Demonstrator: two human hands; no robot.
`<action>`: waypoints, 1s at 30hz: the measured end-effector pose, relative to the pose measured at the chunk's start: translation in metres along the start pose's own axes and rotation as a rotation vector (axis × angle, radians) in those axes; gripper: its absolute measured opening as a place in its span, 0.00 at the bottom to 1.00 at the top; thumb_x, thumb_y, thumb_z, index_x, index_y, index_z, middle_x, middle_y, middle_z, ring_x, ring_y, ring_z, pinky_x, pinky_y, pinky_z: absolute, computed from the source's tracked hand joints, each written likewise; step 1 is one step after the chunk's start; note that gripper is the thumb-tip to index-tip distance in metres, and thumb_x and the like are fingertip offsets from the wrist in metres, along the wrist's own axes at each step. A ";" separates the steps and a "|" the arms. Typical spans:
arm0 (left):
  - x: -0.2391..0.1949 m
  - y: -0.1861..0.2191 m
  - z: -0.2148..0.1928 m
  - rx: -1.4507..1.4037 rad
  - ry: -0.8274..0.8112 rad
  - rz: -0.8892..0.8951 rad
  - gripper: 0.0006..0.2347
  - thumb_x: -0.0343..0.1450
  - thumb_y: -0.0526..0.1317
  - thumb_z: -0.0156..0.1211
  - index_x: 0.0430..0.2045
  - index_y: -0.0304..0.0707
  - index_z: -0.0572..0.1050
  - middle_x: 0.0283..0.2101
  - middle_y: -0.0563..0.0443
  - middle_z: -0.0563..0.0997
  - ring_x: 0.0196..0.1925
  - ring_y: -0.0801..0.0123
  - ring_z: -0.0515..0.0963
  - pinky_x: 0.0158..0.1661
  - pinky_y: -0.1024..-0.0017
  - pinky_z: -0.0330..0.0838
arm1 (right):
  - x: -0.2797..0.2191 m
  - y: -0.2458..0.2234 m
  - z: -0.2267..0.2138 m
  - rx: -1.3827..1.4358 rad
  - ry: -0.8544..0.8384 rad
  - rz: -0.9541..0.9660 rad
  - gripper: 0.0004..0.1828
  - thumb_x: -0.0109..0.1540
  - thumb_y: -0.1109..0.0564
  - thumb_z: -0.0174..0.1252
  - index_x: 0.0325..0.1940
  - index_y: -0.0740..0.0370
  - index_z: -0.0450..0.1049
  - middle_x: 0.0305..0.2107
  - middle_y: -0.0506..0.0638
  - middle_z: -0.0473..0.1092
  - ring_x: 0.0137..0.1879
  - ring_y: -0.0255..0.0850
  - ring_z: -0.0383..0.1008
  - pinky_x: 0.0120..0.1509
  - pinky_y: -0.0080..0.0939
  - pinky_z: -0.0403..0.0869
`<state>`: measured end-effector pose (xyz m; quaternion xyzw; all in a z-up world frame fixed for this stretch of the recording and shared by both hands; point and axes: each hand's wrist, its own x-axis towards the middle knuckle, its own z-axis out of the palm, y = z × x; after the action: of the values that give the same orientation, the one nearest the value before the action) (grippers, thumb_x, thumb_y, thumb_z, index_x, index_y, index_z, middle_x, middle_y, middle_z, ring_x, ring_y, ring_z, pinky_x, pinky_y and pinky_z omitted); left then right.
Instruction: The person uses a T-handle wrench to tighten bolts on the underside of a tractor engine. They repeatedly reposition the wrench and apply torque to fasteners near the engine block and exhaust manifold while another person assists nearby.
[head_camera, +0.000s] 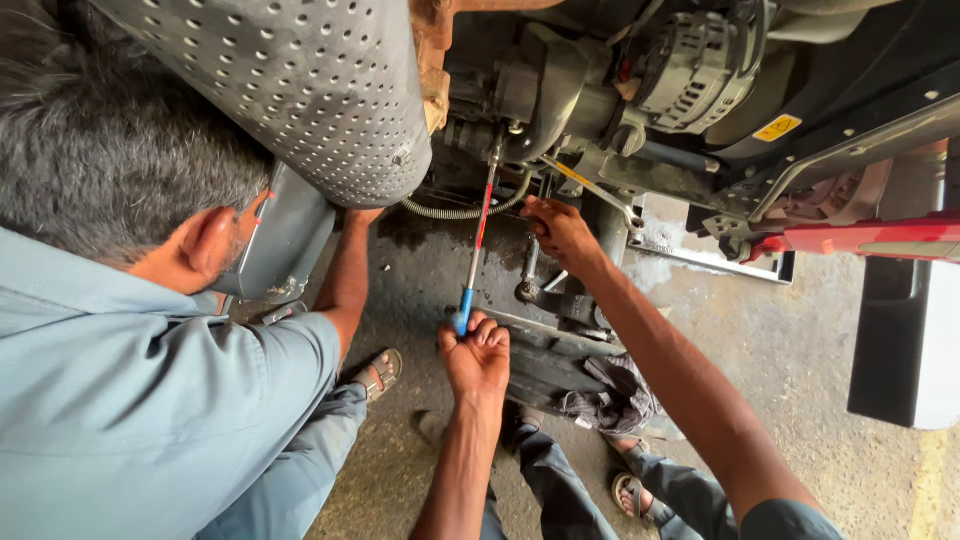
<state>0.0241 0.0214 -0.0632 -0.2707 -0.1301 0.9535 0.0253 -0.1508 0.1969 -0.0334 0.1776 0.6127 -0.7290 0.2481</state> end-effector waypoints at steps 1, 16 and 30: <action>-0.001 -0.001 0.000 0.073 0.010 0.041 0.09 0.71 0.41 0.56 0.21 0.40 0.68 0.24 0.57 0.69 0.22 0.76 0.64 0.27 0.74 0.61 | -0.001 0.000 0.000 0.002 -0.007 0.003 0.23 0.69 0.41 0.54 0.49 0.65 0.72 0.19 0.41 0.58 0.18 0.27 0.48 0.19 0.32 0.48; -0.005 0.003 0.010 0.673 0.013 0.437 0.06 0.74 0.41 0.50 0.28 0.42 0.65 0.26 0.55 0.67 0.27 0.73 0.64 0.32 0.70 0.62 | 0.003 -0.008 0.039 -0.067 -0.023 -0.015 0.25 0.68 0.35 0.53 0.47 0.60 0.73 0.25 0.45 0.67 0.21 0.29 0.54 0.22 0.32 0.56; -0.059 0.104 0.081 1.762 0.114 0.233 0.22 0.75 0.55 0.54 0.27 0.29 0.75 0.18 0.48 0.73 0.17 0.72 0.72 0.19 0.76 0.65 | -0.028 0.042 0.097 -0.058 -0.147 0.015 0.25 0.72 0.42 0.41 0.45 0.66 0.73 0.20 0.50 0.72 0.15 0.35 0.60 0.18 0.36 0.61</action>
<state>0.0344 -0.1044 0.0059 -0.2116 0.6803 0.6889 0.1335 -0.0994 0.1003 -0.0338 0.1209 0.6123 -0.7202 0.3029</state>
